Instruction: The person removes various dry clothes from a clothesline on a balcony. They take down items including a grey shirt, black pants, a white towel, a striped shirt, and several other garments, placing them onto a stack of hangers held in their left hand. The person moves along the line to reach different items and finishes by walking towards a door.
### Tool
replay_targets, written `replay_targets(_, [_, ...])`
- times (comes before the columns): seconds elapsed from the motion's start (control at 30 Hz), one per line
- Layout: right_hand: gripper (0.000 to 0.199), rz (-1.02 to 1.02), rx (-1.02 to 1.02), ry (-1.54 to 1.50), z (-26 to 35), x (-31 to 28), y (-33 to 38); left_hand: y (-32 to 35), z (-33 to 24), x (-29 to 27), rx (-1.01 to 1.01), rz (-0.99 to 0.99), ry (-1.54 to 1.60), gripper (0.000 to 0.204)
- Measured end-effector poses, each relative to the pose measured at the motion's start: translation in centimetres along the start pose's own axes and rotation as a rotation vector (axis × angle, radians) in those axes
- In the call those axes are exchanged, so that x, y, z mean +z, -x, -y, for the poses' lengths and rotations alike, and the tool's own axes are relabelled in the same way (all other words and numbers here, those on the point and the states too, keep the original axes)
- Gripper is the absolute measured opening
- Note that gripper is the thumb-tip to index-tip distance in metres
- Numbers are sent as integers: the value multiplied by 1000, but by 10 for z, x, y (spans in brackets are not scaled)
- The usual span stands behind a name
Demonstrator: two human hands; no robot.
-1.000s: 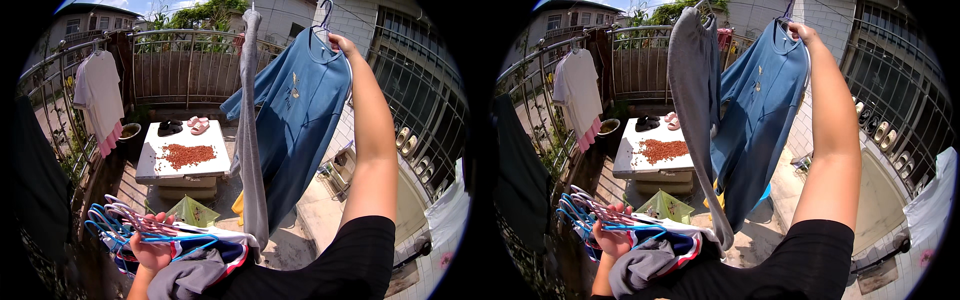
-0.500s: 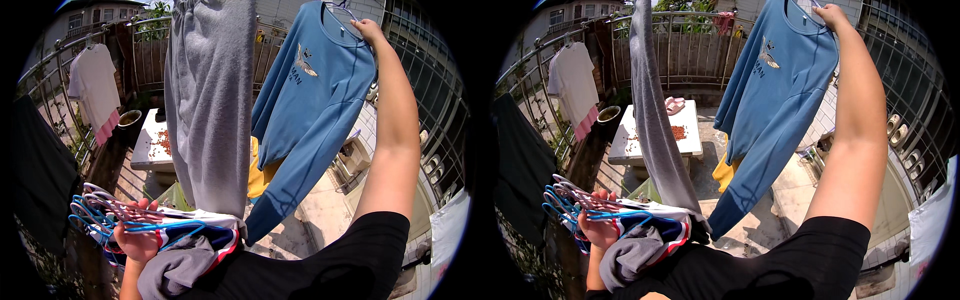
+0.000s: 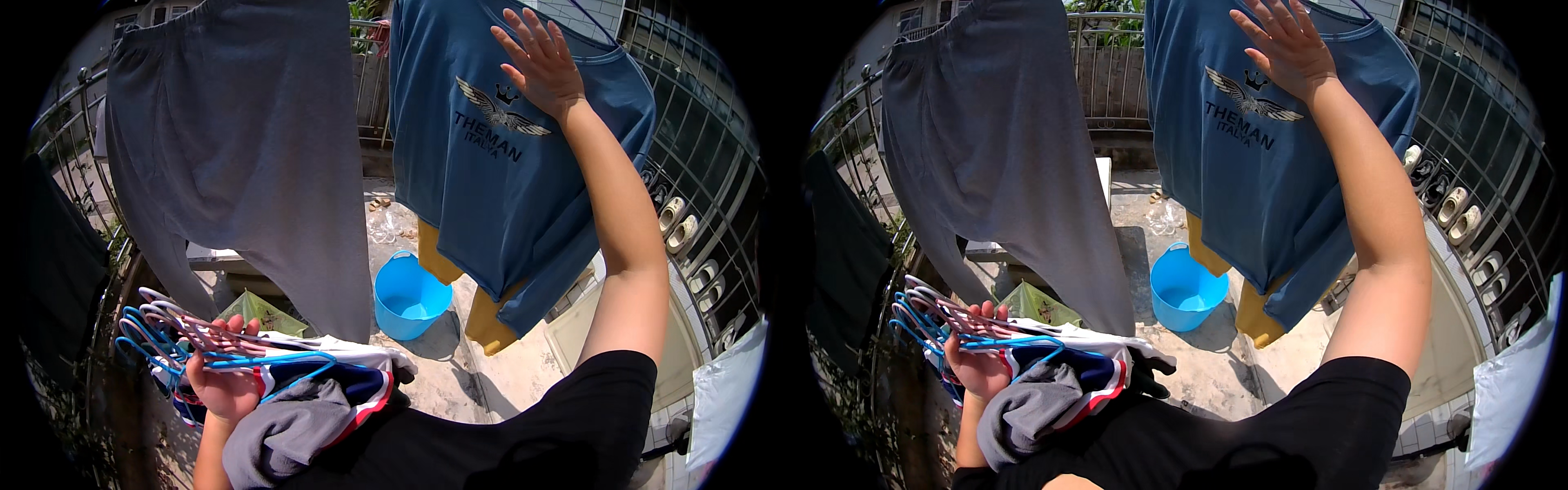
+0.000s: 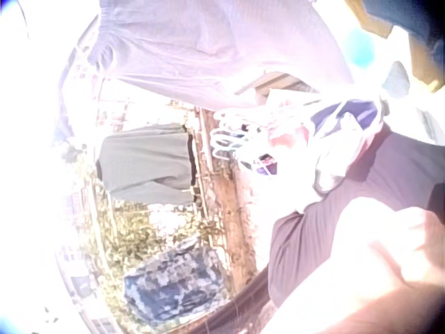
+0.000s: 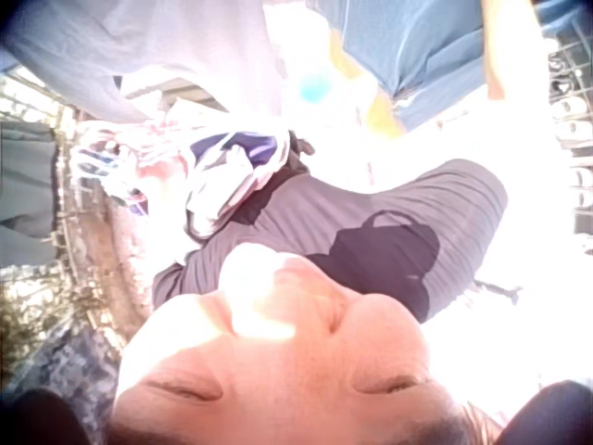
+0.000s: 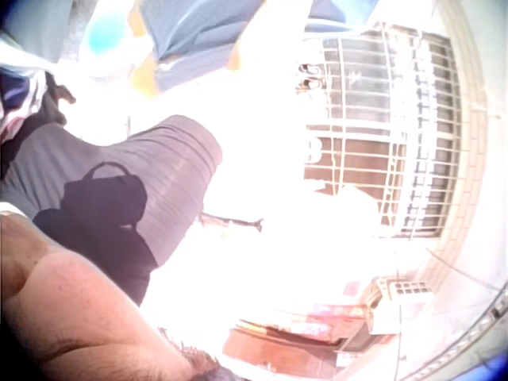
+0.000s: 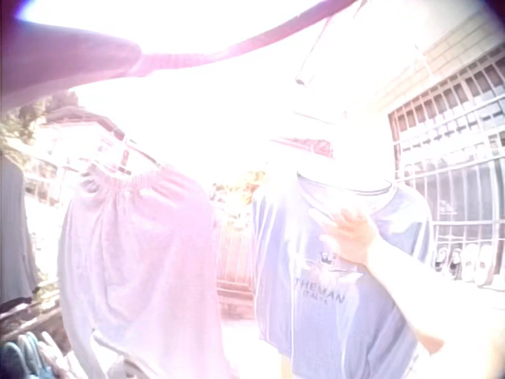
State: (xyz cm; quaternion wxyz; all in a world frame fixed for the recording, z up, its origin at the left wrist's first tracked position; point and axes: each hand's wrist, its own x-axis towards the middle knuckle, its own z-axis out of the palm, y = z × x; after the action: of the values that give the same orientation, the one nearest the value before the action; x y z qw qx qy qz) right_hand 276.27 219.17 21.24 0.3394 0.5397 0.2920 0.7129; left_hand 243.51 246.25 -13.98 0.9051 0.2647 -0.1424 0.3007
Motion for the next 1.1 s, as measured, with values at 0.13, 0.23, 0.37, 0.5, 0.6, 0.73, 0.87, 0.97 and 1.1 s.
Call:
replay_targets(0.13, [53,482,-434,-394,96,2,40,-3,-1,4,-103,58,12,48])
replay_targets(0.23, [32,624,-573,-350,103,10,57,-7,-7,2,-132,75,2,48])
replay_targets(0.37, [7,382,-313,-492,92,22,78,-4,-5,2,-139,60,22,49])
replay_targets(0.5, [22,392,-6,-645,90,3,68,-5,-2,5,-139,64,34,49])
replay_targets(0.6, [33,633,93,-657,94,-15,56,-4,-5,5,-146,57,42,49])
replay_targets(0.73, [34,780,295,-875,92,-15,53,-2,-8,5,-144,33,42,49])
replay_targets(0.87, [32,781,678,-1447,73,-7,47,-3,-9,9,-140,55,32,50])
replay_targets(0.97, [24,552,753,-1220,52,-32,23,-4,-11,7,-155,91,34,48])
replay_targets(1.1, [16,-399,230,-474,-11,-82,-26,-4,-14,1,-179,115,50,46])
